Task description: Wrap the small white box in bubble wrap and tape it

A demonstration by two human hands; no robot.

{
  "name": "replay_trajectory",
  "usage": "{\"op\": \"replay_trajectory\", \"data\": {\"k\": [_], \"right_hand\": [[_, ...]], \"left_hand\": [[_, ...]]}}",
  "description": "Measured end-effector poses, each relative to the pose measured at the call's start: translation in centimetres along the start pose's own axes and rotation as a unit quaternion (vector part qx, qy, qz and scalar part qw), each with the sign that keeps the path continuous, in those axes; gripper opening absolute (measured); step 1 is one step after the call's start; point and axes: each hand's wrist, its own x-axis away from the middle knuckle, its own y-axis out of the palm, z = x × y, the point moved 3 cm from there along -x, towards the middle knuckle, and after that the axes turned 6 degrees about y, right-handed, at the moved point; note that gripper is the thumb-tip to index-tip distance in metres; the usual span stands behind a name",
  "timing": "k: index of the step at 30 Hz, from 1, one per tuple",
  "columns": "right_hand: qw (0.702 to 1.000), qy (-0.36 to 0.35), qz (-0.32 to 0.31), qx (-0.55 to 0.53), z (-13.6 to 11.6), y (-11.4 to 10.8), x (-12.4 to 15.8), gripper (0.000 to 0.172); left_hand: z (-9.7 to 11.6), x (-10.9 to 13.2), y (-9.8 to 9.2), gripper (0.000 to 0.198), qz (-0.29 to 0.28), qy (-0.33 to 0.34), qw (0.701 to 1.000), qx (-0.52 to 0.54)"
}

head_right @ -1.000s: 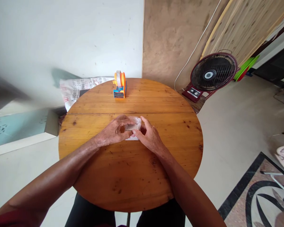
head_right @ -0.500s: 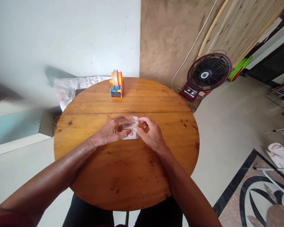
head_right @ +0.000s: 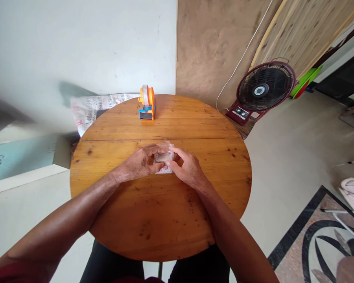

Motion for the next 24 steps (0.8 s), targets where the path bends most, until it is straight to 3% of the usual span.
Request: {"op": "replay_trajectory", "data": {"k": [10, 17, 24], "right_hand": [[0.996, -0.013, -0.053, -0.07, 0.0, 0.2, -0.3, 0.046], [0.996, 0.006, -0.046, -0.072, 0.5, 0.6, -0.7, 0.044], [0.991, 0.032, -0.028, -0.126, 0.7, 1.2, -1.1, 0.039]], "left_hand": [[-0.9, 0.1, 0.1, 0.03, 0.031, -0.006, 0.999, 0.031], [0.0, -0.2, -0.2, 0.028, -0.03, -0.068, 0.992, 0.101], [-1.2, -0.3, -0.1, 0.049, -0.044, -0.102, 0.984, 0.143]]}}
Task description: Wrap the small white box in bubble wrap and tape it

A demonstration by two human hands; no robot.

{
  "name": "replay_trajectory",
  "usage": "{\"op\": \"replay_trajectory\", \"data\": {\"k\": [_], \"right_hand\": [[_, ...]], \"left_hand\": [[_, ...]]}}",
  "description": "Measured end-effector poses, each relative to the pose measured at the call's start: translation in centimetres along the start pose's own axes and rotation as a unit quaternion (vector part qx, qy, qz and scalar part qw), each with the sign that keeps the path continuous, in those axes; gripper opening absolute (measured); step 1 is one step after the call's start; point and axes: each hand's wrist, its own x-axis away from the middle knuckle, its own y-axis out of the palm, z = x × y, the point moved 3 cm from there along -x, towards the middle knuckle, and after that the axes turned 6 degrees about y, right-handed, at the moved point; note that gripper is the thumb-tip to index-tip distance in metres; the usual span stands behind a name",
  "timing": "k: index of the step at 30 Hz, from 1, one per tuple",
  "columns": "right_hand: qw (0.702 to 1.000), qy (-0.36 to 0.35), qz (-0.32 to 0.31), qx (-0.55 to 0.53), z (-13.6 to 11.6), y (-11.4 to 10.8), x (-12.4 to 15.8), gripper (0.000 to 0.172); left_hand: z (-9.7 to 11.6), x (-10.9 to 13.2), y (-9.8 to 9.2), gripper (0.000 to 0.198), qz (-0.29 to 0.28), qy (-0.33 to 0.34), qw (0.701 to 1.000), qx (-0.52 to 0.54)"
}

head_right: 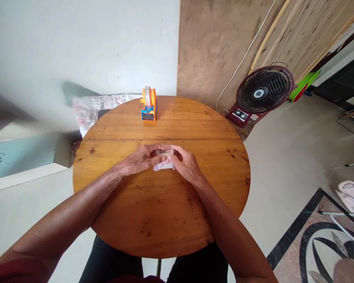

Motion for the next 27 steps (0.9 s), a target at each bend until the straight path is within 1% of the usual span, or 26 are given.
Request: {"op": "replay_trajectory", "data": {"k": [2, 4, 7, 9, 11, 13, 18, 23, 27], "right_hand": [[0.999, 0.007, 0.018, 0.031, 0.1, 0.0, 0.0, 0.037], [0.997, 0.005, 0.032, 0.07, 0.1, 0.1, 0.0, 0.036], [0.993, -0.019, 0.041, 0.111, 0.1, 0.2, 0.0, 0.035], [0.991, -0.034, 0.049, 0.122, 0.1, 0.3, -0.1, 0.034], [0.99, -0.036, 0.052, 0.126, 0.2, 0.3, -0.2, 0.033], [0.991, -0.024, 0.05, 0.123, 0.2, 0.2, -0.2, 0.032], [0.991, 0.007, 0.047, 0.123, 0.2, 0.0, -0.1, 0.029], [0.991, 0.019, 0.05, 0.123, 0.3, -0.1, 0.0, 0.028], [0.993, 0.01, 0.04, 0.112, 0.5, -0.1, -0.1, 0.027]], "left_hand": [[-0.2, -0.1, -0.1, 0.052, -0.005, 0.012, 1.0, -0.008], [-0.2, -0.3, -0.3, 0.052, -0.013, 0.045, 0.999, -0.02], [0.1, -0.4, -0.7, 0.049, -0.021, 0.093, 0.994, -0.05], [0.3, -0.5, -0.9, 0.048, -0.026, 0.103, 0.991, -0.082], [0.4, -0.6, -1.0, 0.048, -0.027, 0.105, 0.988, -0.11], [0.5, -0.6, -1.1, 0.048, -0.026, 0.105, 0.986, -0.126], [0.6, -0.6, -1.1, 0.048, -0.021, 0.088, 0.986, -0.14], [0.8, -0.3, -1.1, 0.047, -0.043, 0.072, 0.988, -0.131], [1.1, 0.0, -1.2, 0.046, -0.064, 0.061, 0.988, -0.128]]}}
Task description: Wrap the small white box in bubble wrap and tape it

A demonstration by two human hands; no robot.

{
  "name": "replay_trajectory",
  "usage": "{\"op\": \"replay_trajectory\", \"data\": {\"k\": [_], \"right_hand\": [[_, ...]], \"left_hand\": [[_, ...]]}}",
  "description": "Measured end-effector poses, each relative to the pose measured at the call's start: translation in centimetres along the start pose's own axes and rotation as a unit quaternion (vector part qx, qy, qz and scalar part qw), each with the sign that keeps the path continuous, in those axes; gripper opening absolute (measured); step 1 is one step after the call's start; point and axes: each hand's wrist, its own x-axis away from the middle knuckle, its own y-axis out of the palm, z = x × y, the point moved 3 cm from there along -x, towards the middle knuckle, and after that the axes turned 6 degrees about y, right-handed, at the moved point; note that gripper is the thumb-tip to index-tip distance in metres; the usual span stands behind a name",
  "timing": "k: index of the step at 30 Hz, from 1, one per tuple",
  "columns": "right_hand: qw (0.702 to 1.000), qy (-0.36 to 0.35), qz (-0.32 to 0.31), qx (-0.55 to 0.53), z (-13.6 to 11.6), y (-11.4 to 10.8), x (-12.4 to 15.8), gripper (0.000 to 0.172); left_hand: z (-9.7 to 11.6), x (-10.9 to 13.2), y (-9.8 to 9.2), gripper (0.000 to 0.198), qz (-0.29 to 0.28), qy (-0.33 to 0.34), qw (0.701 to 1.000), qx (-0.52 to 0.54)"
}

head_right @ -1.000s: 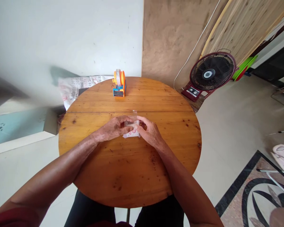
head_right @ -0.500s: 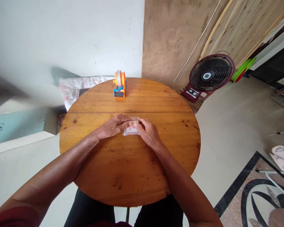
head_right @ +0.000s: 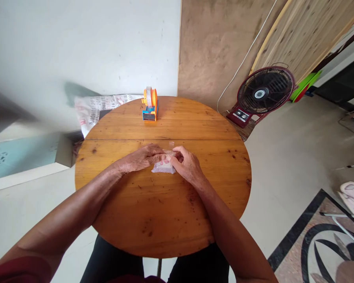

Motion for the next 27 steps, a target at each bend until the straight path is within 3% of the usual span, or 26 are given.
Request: {"op": "replay_trajectory", "data": {"k": [7, 12, 16, 27], "right_hand": [[0.997, 0.031, 0.05, -0.057, 0.3, -1.7, -0.5, 0.029], [0.993, 0.086, -0.028, -0.075, 0.4, -2.4, -1.1, 0.044], [0.993, 0.078, -0.078, -0.044, 0.1, -2.0, -2.4, 0.055], [0.989, 0.089, -0.048, -0.105, 0.1, -0.1, -5.3, 0.045]], "left_hand": [[-0.7, 0.0, 0.1, 0.042, 0.021, 0.002, 1.0, -0.014], [-0.8, 0.0, 0.2, 0.042, 0.016, 0.006, 1.0, -0.024], [-0.8, 0.0, 0.3, 0.043, 0.003, 0.004, 1.0, -0.027], [-1.1, -0.1, 0.6, 0.038, 0.001, 0.012, 0.999, -0.051]]}}
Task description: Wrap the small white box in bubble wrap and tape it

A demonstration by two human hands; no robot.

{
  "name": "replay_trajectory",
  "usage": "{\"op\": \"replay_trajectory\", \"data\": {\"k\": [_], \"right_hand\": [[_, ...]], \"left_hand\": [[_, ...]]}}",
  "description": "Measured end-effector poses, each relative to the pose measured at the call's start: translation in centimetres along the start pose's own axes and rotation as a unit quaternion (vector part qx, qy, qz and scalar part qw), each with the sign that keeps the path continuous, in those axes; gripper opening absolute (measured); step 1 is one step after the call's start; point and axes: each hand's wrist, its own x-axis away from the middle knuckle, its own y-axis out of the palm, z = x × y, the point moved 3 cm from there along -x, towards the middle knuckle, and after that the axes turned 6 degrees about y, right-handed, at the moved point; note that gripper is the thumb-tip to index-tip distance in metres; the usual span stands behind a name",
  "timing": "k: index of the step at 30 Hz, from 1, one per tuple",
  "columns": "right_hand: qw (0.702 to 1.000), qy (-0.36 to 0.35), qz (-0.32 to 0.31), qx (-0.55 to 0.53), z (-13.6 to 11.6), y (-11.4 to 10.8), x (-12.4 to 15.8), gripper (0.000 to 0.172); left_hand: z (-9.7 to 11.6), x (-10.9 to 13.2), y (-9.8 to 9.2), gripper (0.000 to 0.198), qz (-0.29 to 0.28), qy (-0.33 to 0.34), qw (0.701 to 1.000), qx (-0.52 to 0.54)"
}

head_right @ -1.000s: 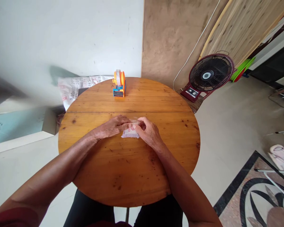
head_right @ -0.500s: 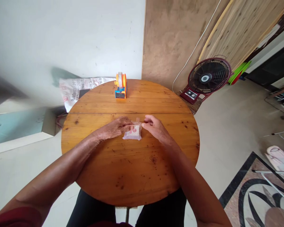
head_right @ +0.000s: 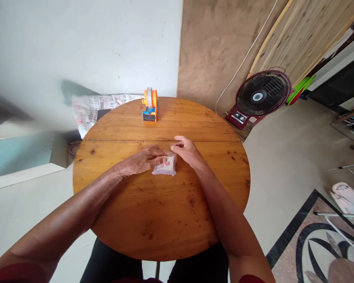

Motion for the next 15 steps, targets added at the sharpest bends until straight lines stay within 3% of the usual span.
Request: {"op": "replay_trajectory", "data": {"k": [15], "right_hand": [[0.993, -0.1, 0.003, -0.068, -0.3, 0.15, -0.03, 0.021]], "left_hand": [[-0.09, 0.05, 0.05, 0.035, 0.026, -0.043, 0.998, 0.024]]}}
